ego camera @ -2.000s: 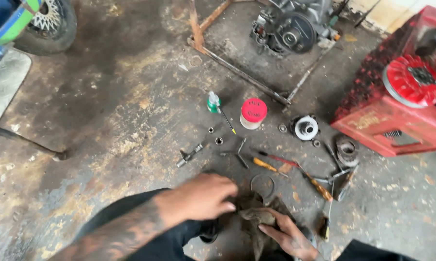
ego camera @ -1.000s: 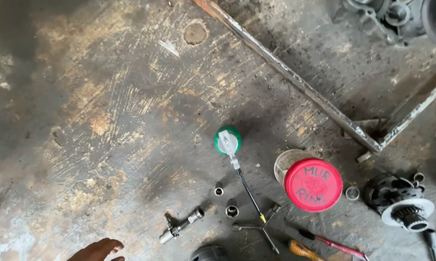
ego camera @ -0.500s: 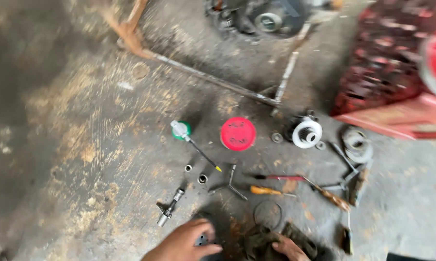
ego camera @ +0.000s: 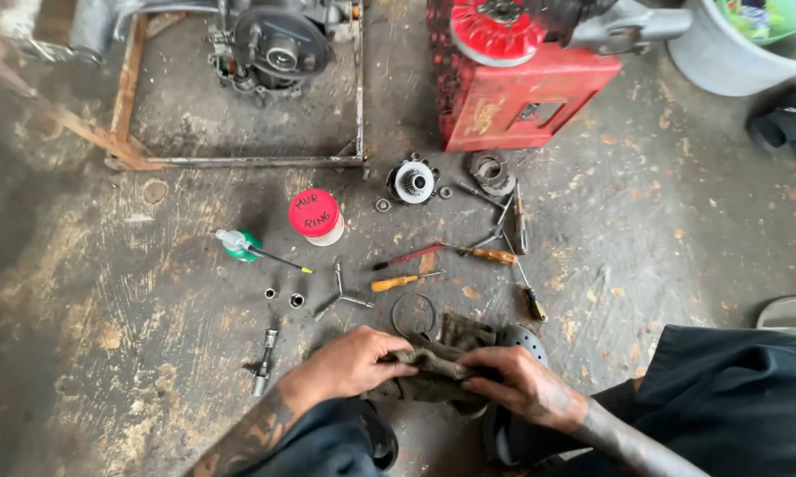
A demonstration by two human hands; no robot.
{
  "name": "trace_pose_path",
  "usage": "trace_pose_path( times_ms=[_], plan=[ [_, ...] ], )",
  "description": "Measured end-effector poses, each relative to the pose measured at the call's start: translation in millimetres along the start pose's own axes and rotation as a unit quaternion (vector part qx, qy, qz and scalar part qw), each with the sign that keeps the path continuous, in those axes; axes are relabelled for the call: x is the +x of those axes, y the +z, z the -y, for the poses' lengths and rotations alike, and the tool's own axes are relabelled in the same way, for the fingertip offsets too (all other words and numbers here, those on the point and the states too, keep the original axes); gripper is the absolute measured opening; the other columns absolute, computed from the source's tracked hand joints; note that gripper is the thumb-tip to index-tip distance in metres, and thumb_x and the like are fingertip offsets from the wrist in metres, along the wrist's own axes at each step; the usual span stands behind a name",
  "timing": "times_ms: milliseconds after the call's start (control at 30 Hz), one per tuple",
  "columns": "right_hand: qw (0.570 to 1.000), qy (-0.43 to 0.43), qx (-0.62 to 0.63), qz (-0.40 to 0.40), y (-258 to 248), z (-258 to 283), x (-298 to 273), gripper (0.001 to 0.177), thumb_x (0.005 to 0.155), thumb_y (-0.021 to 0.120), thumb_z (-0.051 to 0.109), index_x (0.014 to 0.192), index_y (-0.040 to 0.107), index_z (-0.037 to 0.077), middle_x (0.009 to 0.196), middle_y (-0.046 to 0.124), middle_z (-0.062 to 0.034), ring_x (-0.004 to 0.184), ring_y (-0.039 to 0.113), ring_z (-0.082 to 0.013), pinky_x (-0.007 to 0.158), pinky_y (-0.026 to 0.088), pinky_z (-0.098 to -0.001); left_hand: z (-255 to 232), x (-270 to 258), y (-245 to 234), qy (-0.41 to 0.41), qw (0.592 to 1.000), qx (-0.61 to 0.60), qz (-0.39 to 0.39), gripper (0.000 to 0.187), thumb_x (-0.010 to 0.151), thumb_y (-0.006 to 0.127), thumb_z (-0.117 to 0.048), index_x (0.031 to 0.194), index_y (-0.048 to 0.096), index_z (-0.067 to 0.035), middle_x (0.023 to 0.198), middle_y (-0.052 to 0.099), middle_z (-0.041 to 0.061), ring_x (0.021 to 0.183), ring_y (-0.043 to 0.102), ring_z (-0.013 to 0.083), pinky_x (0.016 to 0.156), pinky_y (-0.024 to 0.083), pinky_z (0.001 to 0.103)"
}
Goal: The person sits on the floor and cleans various small mechanical parts, including cylindrical metal pieces and a ring, using a cloth. They wipe the items thoroughly and place them back on the floor among other tools and components.
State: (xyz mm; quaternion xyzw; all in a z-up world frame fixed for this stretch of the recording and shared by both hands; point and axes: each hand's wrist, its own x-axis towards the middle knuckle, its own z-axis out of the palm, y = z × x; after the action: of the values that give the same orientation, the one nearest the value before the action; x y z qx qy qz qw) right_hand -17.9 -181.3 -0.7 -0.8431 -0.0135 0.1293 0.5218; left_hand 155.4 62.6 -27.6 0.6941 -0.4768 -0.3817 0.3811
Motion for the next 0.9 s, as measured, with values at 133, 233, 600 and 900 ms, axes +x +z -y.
trace_pose_path(
  times_ms=[133, 233, 600, 900],
  plan=[
    [0.994, -0.038, -0.097, -0.015, -10.7, 22.9, -10.7, 0.026, 0.094, 0.066, 0.029, 0.112, 0.069, 0.011, 0.08, 0.08, -0.0027, 0.056, 0.069, -0.0168, 0.052, 0.054, -0.0298, -46.1, -6.8, -28.9, -0.107, 0.987, 0.086, 0.088, 0.021, 0.102, 0.059, -0.026, 0.113, 0.074, -0.015, 0.064, 0.063, -0.003, 0.045, 0.043, 0.0084, 0.045, 0.035, 0.027],
    [0.995, 0.012, -0.071, 0.076, -24.0, 27.9, -18.2, 0.032, 0.095, 0.064, 0.036, 0.117, 0.07, 0.014, 0.084, 0.075, -0.0027, 0.068, 0.067, -0.0149, 0.06, 0.053, -0.0304, -104.5, -19.0, -50.7, -0.146, 0.978, 0.131, 0.075, 0.032, 0.097, 0.059, -0.02, 0.126, 0.072, -0.018, 0.083, 0.08, 0.001, 0.05, 0.055, 0.0132, 0.051, 0.045, 0.032],
    [0.975, -0.079, 0.209, 0.01, -12.3, 21.0, -32.2, 0.021, 0.104, 0.056, 0.022, 0.116, 0.059, 0.005, 0.089, 0.063, -0.0059, 0.077, 0.061, -0.0146, 0.069, 0.056, -0.0318, -228.2, 10.1, -2.8, -0.086, 0.962, 0.25, 0.063, 0.09, 0.097, 0.045, -0.004, 0.167, -0.01, -0.016, 0.065, 0.06, 0.01, 0.046, 0.051, 0.0174, 0.041, 0.04, 0.036],
    [0.929, -0.036, 0.361, -0.076, 11.2, -49.7, 10.3, 0.037, 0.104, 0.047, 0.014, 0.134, 0.062, -0.001, 0.118, 0.07, -0.0104, 0.1, 0.063, -0.0166, 0.093, 0.05, -0.0293, -149.5, 19.1, 31.0, -0.074, 0.993, -0.073, -0.054, 0.093, 0.083, 0.041, 0.013, 0.158, -0.003, -0.017, 0.171, -0.008, 0.012, 0.146, 0.036, 0.0376, 0.088, 0.067, 0.038]
  ],
)
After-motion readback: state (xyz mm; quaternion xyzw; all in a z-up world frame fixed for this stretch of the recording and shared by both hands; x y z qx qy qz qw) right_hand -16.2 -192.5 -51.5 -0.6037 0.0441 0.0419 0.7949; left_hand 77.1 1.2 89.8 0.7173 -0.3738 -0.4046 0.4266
